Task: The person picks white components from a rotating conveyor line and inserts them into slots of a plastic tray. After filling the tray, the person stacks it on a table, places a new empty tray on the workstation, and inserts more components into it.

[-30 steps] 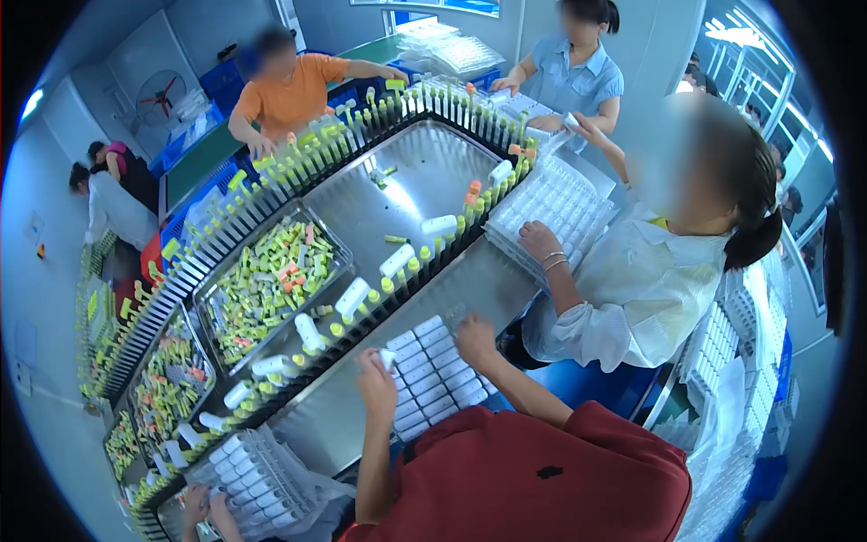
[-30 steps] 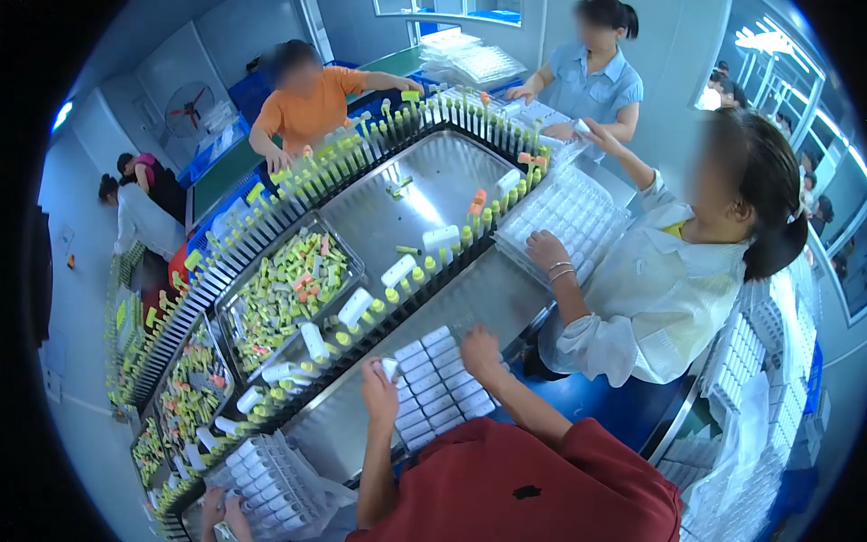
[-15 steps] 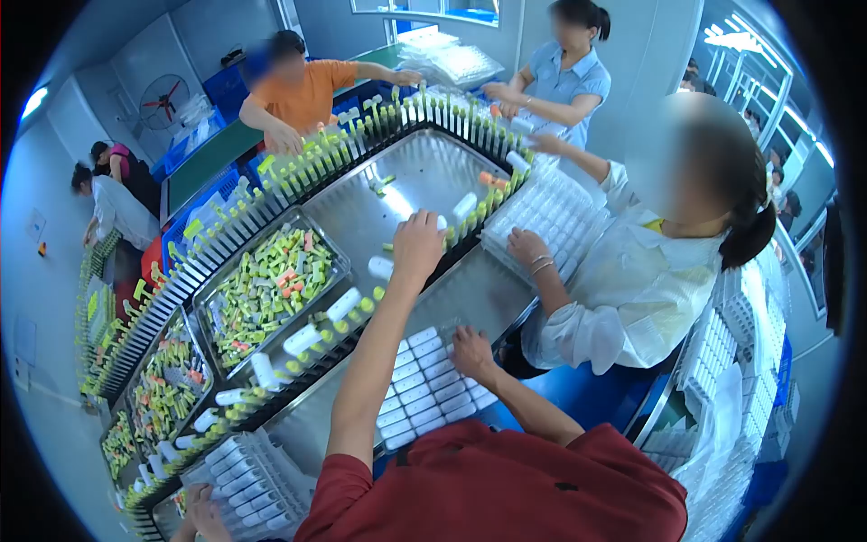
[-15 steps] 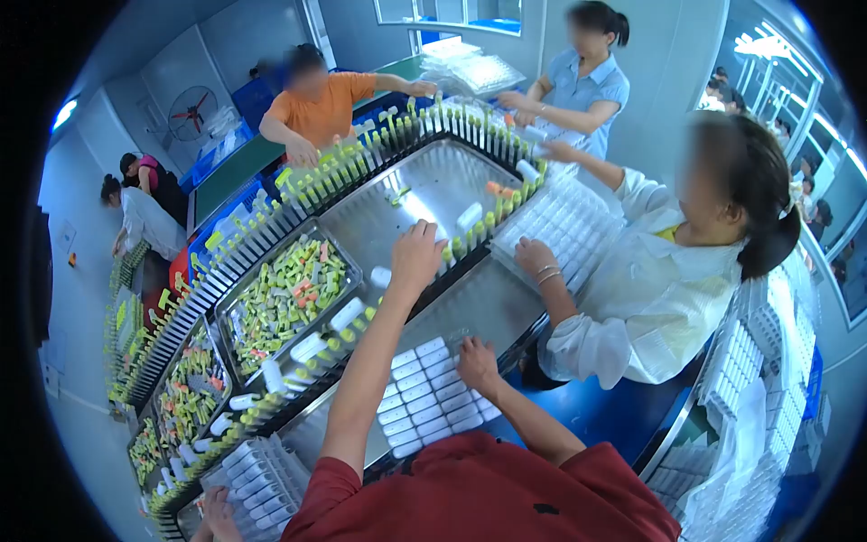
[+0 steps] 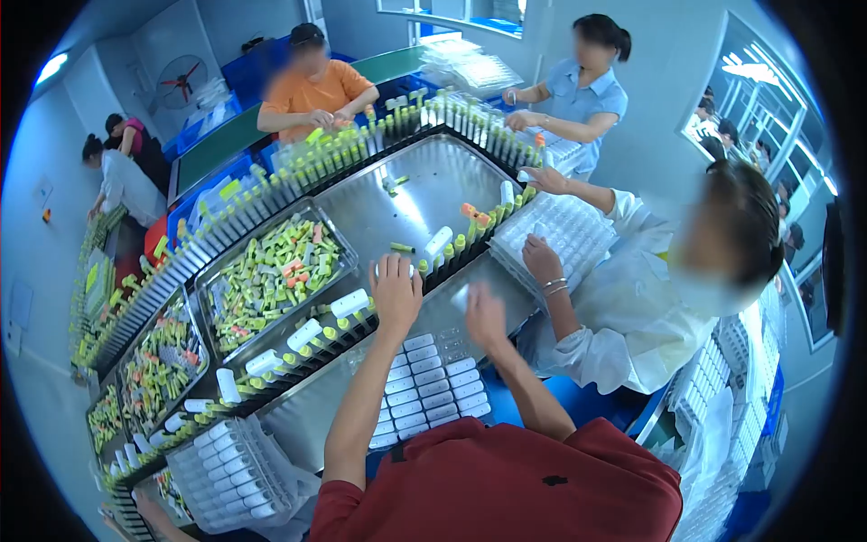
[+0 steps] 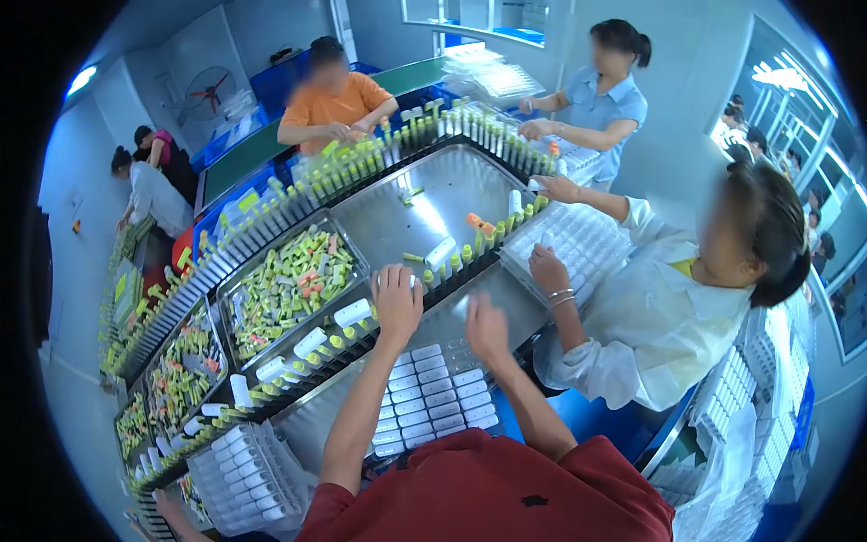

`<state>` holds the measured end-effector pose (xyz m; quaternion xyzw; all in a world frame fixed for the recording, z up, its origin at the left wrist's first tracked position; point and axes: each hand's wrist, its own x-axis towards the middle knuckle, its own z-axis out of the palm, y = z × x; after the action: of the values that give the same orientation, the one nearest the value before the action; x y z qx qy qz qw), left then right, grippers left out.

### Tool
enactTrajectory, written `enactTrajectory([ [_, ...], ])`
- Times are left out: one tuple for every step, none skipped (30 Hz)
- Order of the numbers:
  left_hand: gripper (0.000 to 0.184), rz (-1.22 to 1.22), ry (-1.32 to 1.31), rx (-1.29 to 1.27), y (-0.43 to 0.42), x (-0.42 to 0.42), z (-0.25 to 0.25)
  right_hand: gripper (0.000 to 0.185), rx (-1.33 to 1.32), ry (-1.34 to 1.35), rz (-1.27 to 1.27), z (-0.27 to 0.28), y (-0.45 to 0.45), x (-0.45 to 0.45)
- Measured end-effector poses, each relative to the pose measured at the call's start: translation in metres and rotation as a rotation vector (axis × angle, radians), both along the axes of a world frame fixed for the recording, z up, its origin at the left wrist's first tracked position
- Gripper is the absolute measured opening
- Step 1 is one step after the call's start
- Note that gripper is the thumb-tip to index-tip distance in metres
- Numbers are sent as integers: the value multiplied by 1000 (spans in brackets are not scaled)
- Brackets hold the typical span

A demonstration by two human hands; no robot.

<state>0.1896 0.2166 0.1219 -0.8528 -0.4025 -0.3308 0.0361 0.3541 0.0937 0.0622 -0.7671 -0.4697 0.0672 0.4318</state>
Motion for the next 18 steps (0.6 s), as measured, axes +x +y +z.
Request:
enactTrajectory([
  [39, 28, -33, 48, -15, -10, 6, 30, 101, 8, -26, 45, 8, 5],
  [42, 53, -71, 101, -31, -15, 14, 30, 205, 13, -55, 81, 19, 13],
  [45, 88, -115, 45, -48, -16, 22, 29, 273, -94, -87, 98, 35, 21],
  [48, 114, -163, -5, -67, -15, 31, 28, 347, -203, -125, 114, 52, 29],
  [51, 140, -203, -67, -84, -12, 49, 28, 298, -251, -111, 118, 74, 41],
  [49, -151, -293, -175, -105, -14, 97, 28, 237, -295, -90, 107, 96, 49],
  [47, -433, -384, -282, -128, -18, 152, 28, 172, -336, -57, 98, 110, 47],
  [34, -665, -318, -403, -150, -20, 184, 29, 84, -398, -18, 94, 120, 38],
  [36, -892, -323, -237, -176, -28, 211, 29, -2, -463, 27, 90, 131, 25],
  [30, -1089, -345, -351, -199, -29, 239, 29, -91, -526, 74, 81, 140, 13],
  [26, -1177, -294, -166, -223, -36, 262, 31, -87, -637, 44, 68, 148, 6],
  [17, -1179, -420, -112, -244, -29, 270, 33, -118, -630, 51, 62, 156, 5],
  [18, -1198, -437, -87, -253, -33, 281, 35, -169, -619, 44, 54, 160, 7],
  [22, -1216, -455, -62, -262, -37, 293, 37, -163, -600, 85, 50, 161, 9],
  [22, -1184, -462, -15, -272, -34, 292, 35, -225, -552, 114, 57, 163, 5],
  [21, -1149, -459, 47, -278, -30, 291, 35, -229, -582, 148, 51, 168, 1],
  [21, -1123, -439, 70, -278, -28, 289, 35, -251, -574, 144, 56, 170, -8],
  [21, -1098, -419, 92, -278, -27, 288, 35, -241, -560, 145, 62, 170, -11],
])
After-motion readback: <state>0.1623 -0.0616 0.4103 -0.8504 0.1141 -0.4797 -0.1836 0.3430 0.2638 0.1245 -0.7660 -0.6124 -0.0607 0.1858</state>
